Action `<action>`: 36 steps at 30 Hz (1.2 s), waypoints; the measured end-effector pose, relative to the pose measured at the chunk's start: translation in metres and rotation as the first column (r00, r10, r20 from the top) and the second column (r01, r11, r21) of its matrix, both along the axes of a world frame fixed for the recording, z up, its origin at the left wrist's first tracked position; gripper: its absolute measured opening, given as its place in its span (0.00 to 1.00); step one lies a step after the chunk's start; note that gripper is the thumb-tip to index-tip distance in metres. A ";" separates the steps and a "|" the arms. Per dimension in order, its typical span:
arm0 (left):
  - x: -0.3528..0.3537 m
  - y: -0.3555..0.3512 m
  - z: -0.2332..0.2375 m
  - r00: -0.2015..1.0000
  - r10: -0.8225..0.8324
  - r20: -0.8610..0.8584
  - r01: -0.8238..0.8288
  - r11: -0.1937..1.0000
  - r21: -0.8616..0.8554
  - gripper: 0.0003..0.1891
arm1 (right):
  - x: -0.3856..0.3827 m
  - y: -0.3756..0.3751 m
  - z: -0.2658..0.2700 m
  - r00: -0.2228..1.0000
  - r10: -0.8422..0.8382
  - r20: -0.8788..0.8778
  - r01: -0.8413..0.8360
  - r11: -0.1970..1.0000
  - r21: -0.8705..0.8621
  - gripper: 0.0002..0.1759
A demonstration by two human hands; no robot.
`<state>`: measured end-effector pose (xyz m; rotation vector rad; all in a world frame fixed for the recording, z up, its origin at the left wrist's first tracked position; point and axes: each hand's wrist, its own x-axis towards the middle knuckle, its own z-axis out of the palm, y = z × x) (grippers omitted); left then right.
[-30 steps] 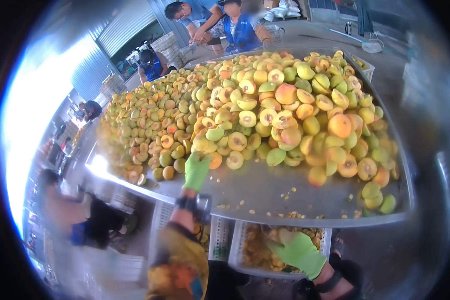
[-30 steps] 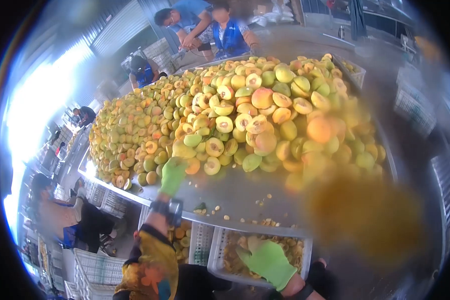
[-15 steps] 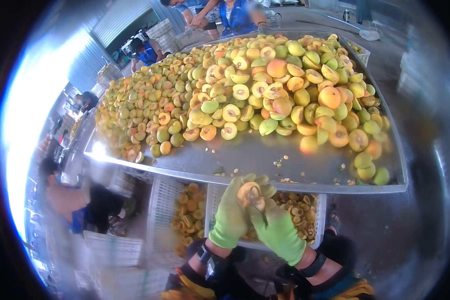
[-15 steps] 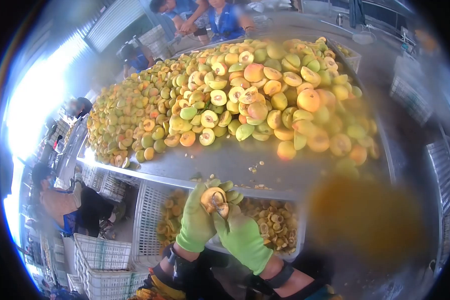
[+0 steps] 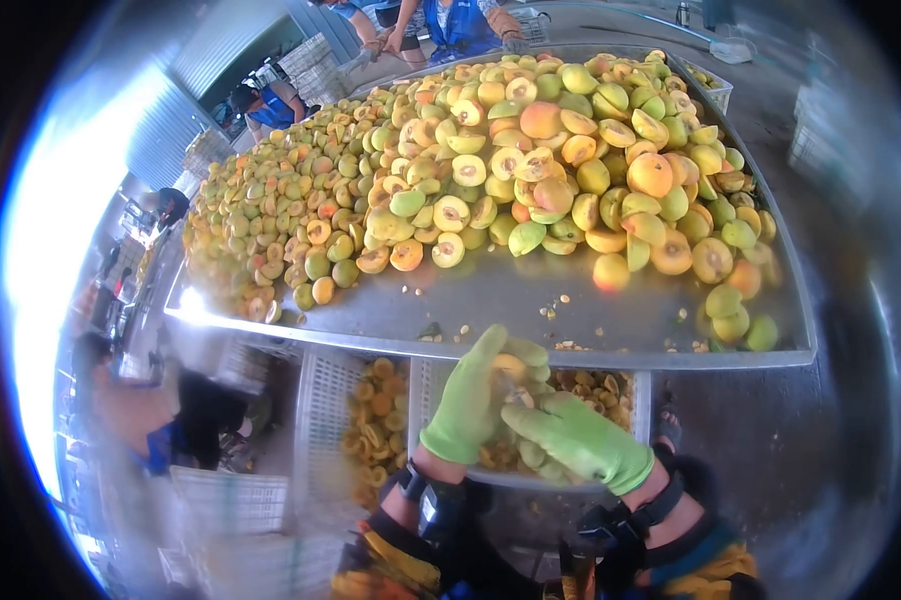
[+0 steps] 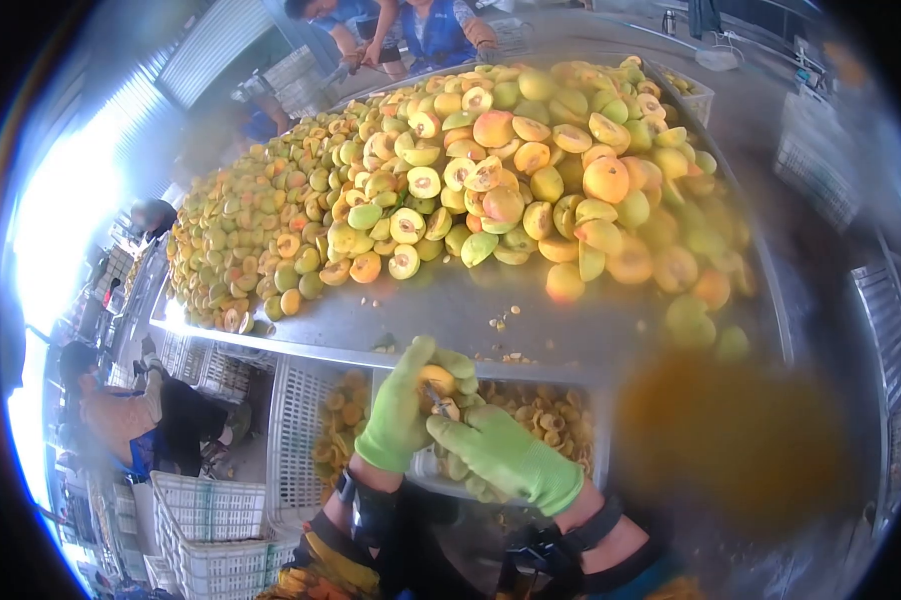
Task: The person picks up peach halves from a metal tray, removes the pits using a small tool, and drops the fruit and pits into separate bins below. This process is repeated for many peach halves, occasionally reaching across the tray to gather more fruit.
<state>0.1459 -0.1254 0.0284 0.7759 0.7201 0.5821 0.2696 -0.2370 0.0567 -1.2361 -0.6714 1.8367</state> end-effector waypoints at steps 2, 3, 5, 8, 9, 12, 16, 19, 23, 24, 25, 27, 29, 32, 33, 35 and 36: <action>-0.001 0.003 0.001 0.999 -0.043 -0.018 0.043 0.999 -0.018 0.22 | 0.006 -0.004 0.001 0.986 0.090 0.143 -0.089 0.996 -0.016 0.27; -0.004 0.004 0.002 0.992 -0.120 -0.032 0.121 0.993 0.007 0.22 | 0.008 -0.006 -0.002 0.987 0.116 0.109 -0.112 0.993 -0.038 0.28; -0.006 0.004 0.003 0.979 -0.198 -0.040 0.199 0.980 0.024 0.21 | 0.013 -0.007 -0.009 0.989 0.133 0.064 -0.130 0.991 -0.045 0.27; -0.003 0.000 0.003 0.930 -0.304 -0.208 0.352 0.902 0.252 0.21 | 0.015 -0.011 -0.018 0.994 0.107 -0.006 -0.107 0.992 -0.068 0.23; -0.001 -0.003 0.001 0.927 -0.256 -0.273 0.341 0.880 0.331 0.21 | 0.015 -0.012 -0.020 0.988 0.107 -0.110 -0.116 0.990 -0.079 0.24; 0.000 -0.011 0.000 0.960 -0.173 -0.221 0.229 0.938 0.260 0.21 | 0.020 -0.016 -0.017 0.976 0.127 -0.178 -0.145 0.985 -0.092 0.23; 0.002 -0.014 -0.004 0.995 -0.046 -0.091 0.040 0.997 -0.064 0.22 | 0.013 -0.017 0.006 0.979 0.172 0.112 -0.167 0.985 -0.053 0.25; -0.001 -0.011 -0.010 0.992 -0.107 -0.072 0.105 0.994 -0.039 0.22 | 0.019 -0.019 0.004 0.941 0.252 0.225 -0.249 0.967 -0.042 0.30; -0.004 -0.005 -0.006 0.988 -0.153 -0.035 0.142 0.967 -0.211 0.22 | 0.023 -0.022 -0.010 0.925 0.310 0.221 -0.311 0.950 -0.031 0.32; -0.004 -0.003 -0.009 0.994 -0.106 0.005 0.105 0.975 -0.197 0.22 | 0.023 -0.022 -0.011 0.918 0.332 0.217 -0.338 0.941 -0.008 0.31; -0.004 -0.002 -0.011 0.997 -0.060 0.044 0.068 0.981 -0.184 0.22 | 0.022 -0.024 -0.011 0.911 0.353 0.212 -0.364 0.931 0.016 0.31; -0.008 0.003 -0.013 0.996 0.018 0.091 -0.001 0.982 -0.188 0.23 | 0.019 -0.028 -0.009 0.924 0.332 0.188 -0.337 0.941 -0.002 0.30; -0.016 0.005 -0.006 0.985 0.101 0.138 -0.075 0.980 -0.182 0.24 | 0.015 -0.029 -0.010 0.935 0.313 0.167 -0.316 0.949 -0.009 0.28; -0.059 0.003 0.004 0.910 0.392 -0.134 -0.196 0.693 0.694 0.14 | 0.016 -0.030 -0.074 0.873 0.115 0.474 -0.271 0.922 0.276 0.19; -0.099 0.015 0.009 0.781 0.582 -0.225 0.160 0.162 0.974 0.11 | 0.016 -0.032 -0.126 0.453 -0.224 0.863 -0.485 0.750 0.450 0.17; -0.144 0.007 0.033 0.774 0.605 -0.185 -0.160 0.469 0.869 0.05 | 0.014 -0.034 -0.175 0.034 -0.590 0.806 -0.546 0.665 0.510 0.15; -0.193 0.027 0.005 0.696 0.632 -0.340 -0.159 0.598 0.786 0.06 | 0.013 -0.038 -0.162 0.050 -0.492 0.869 -0.485 0.748 0.452 0.14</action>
